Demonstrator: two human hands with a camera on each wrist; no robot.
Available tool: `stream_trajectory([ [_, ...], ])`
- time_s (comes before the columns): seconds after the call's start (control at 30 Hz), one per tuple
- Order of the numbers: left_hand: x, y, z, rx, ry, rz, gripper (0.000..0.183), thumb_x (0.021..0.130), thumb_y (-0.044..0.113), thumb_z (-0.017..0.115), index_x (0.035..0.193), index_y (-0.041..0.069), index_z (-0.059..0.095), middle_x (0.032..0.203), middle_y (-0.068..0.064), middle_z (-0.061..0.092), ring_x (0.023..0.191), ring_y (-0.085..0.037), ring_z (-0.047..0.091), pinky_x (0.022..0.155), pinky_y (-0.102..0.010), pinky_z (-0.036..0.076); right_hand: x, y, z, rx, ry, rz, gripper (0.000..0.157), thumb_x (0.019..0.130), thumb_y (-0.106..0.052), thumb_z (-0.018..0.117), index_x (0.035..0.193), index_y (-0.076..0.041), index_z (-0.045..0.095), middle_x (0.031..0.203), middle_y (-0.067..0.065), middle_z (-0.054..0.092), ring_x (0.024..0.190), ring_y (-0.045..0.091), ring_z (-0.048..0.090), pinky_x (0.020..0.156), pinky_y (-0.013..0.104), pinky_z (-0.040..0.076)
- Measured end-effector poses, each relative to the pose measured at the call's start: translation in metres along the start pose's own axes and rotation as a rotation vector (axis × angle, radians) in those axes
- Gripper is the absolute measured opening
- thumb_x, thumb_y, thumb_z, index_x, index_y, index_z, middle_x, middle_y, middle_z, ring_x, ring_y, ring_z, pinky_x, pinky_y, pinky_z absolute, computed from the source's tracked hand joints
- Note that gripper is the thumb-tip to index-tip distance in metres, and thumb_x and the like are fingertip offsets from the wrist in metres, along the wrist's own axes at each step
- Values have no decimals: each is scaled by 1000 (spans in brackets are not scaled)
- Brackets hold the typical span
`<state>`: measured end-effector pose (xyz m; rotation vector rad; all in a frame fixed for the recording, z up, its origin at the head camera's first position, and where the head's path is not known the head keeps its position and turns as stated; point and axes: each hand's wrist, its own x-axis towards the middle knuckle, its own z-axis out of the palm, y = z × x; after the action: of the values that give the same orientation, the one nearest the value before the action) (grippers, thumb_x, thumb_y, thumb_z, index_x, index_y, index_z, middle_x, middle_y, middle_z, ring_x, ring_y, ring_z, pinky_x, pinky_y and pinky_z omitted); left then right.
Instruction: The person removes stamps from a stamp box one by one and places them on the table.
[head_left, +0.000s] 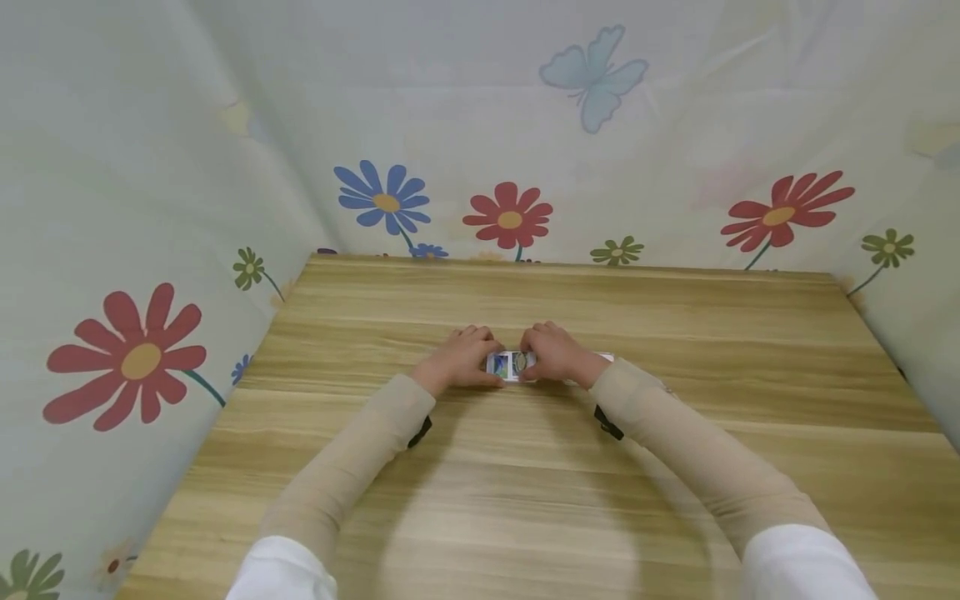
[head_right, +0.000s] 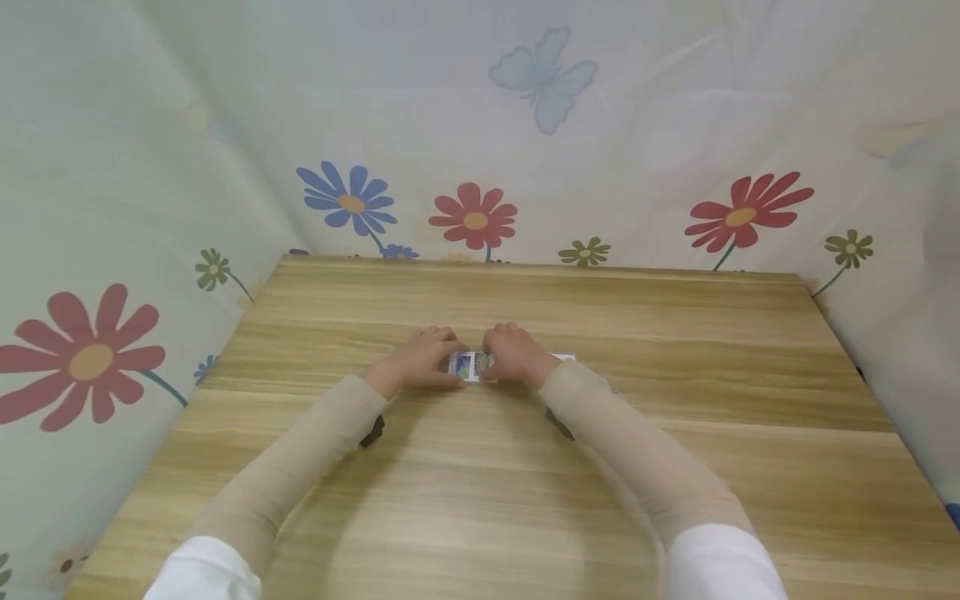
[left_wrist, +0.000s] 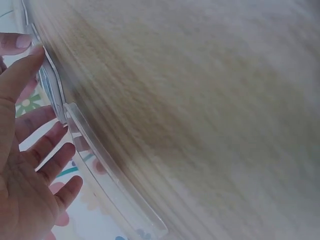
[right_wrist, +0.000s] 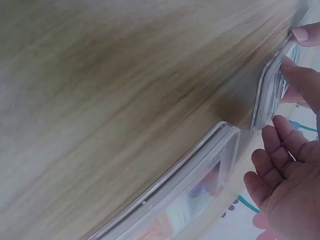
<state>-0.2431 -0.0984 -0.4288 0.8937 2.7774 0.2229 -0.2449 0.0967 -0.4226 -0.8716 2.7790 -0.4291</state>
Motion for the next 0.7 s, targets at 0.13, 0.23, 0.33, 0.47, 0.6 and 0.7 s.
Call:
stream_trajectory([
  [0.13,-1,-1,2,-17,14,-5,59,77,50,67,123,14,57,115,-4,51,103,-19,45,90,-41,37,1,-1,-2,10,-2,9,45,72,-30,77,102,-2,60,102,11,61,92,25,48,85,39,39],
  [0.23,-2,-1,1,-31,19,-6,58,78,49,67,123,14,57,115,-4,51,102,-20,45,91,-42,37,1,-3,-3,17,-12,26,45,72,-30,77,102,-2,59,101,11,61,91,25,49,84,38,40],
  [0.33,-2,0,0,-39,18,-7,58,78,49,67,123,14,57,115,-4,51,103,-20,45,92,-43,37,2,-4,-4,20,-20,38,45,72,-30,77,103,-2,59,100,10,61,90,24,48,82,38,40],
  [0.47,-3,1,0,-40,8,-14,59,78,49,67,124,13,56,116,-4,51,104,-19,45,93,-43,37,1,-4,-4,5,-31,39,47,73,-30,76,107,-3,61,103,11,60,93,26,49,84,39,39],
  [0.6,-3,1,0,-45,5,-18,60,78,48,67,124,13,56,116,-4,51,104,-20,45,91,-41,38,0,-5,-4,-2,-34,44,47,73,-31,75,110,-4,62,105,12,60,96,26,49,86,40,39],
  [0.7,-3,0,1,-43,9,-18,60,78,49,67,124,13,56,116,-5,51,104,-20,45,90,-41,38,-1,-4,-4,5,-21,42,47,73,-32,75,109,-5,63,104,12,59,94,26,49,84,40,40],
])
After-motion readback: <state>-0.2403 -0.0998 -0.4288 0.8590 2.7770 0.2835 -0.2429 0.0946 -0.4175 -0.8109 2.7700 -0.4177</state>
